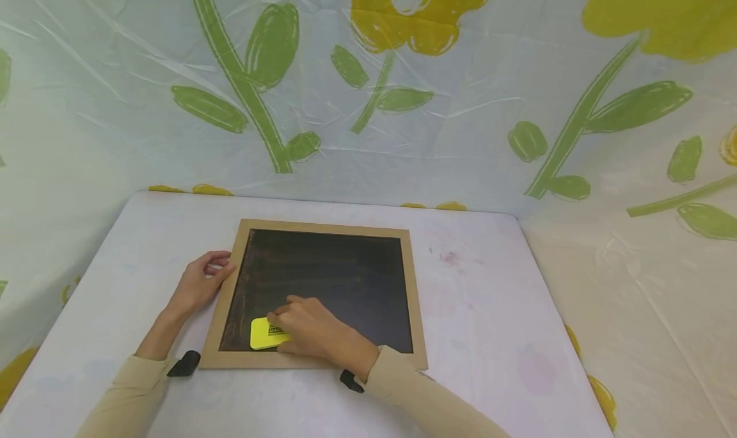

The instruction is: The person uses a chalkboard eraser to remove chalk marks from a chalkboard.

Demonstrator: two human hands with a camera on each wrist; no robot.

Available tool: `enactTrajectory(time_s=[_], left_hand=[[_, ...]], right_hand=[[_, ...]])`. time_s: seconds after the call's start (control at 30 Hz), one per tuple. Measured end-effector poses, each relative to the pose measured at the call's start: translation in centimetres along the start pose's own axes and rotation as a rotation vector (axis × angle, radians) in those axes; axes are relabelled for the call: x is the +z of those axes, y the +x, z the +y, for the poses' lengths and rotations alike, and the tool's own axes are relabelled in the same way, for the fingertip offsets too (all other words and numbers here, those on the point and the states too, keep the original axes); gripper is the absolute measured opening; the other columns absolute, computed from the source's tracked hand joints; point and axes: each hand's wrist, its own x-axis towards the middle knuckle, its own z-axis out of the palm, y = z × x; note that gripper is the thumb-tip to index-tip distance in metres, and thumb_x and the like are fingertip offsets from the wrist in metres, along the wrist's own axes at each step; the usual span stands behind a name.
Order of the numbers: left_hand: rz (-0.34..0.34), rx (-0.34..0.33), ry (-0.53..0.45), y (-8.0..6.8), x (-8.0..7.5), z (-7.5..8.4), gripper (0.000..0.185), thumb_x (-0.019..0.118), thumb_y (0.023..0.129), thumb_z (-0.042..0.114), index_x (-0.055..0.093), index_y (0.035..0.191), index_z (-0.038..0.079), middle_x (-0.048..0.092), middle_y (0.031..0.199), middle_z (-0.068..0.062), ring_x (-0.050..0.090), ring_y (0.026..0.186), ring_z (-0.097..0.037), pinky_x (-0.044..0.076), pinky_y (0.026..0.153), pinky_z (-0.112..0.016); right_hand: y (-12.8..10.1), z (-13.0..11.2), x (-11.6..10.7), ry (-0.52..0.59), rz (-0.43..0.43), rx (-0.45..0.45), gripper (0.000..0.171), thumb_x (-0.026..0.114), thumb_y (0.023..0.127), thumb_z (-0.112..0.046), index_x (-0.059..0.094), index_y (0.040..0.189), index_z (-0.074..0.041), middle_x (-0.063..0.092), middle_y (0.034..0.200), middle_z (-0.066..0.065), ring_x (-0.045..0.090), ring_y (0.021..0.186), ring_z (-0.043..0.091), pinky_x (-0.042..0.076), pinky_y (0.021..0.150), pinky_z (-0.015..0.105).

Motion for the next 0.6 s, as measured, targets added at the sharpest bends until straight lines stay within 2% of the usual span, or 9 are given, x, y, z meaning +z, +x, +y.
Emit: enactTrajectory(time_s=[0.3, 0.47, 0.6], left_hand=[[-0.004, 0.003, -0.009, 0.8, -0.3, -0.1, 0.041, 0.066, 0.103, 0.02, 0.059, 0.135, -0.005, 0.064, 0.117, -0.023, 0.061, 0.099, -0.034, 0.048, 0.082, -0.036], [-0.023, 0.012, -0.005, 2.0, -0.6, -0.3, 0.04, 0.066, 0.103, 0.019, 0.059, 0.135, -0.005, 0.064, 0.117, -0.023, 0.062, 0.098, -0.033, 0.048, 0.081, -0.037], [-0.034, 0.031, -0.01, 2.8, -1.0, -0.5, 0.041, 0.066, 0.103, 0.02, 0.059, 0.134, -0.006, 0.064, 0.116, -0.023, 0.062, 0.098, -0.033, 0.048, 0.078, -0.032]], right_hand=[[0.6, 0.0, -0.2, -0.049, -0.015, 0.019, 0.057, 0.084, 0.085, -0.045, 0.07, 0.133, -0.019, 0.072, 0.124, -0.007, 0.056, 0.092, 0.01, 0.047, 0.071, 0.016], [0.7, 0.8, -0.4, -0.054, -0.027, 0.055, 0.057, 0.084, 0.085, -0.044, 0.07, 0.134, -0.019, 0.072, 0.125, -0.006, 0.058, 0.095, 0.011, 0.049, 0.074, 0.017], [0.4, 1.6, -0.4, -0.052, -0.031, 0.086, 0.058, 0.084, 0.085, -0.043, 0.069, 0.135, -0.019, 0.072, 0.125, -0.006, 0.059, 0.097, 0.011, 0.05, 0.076, 0.018]])
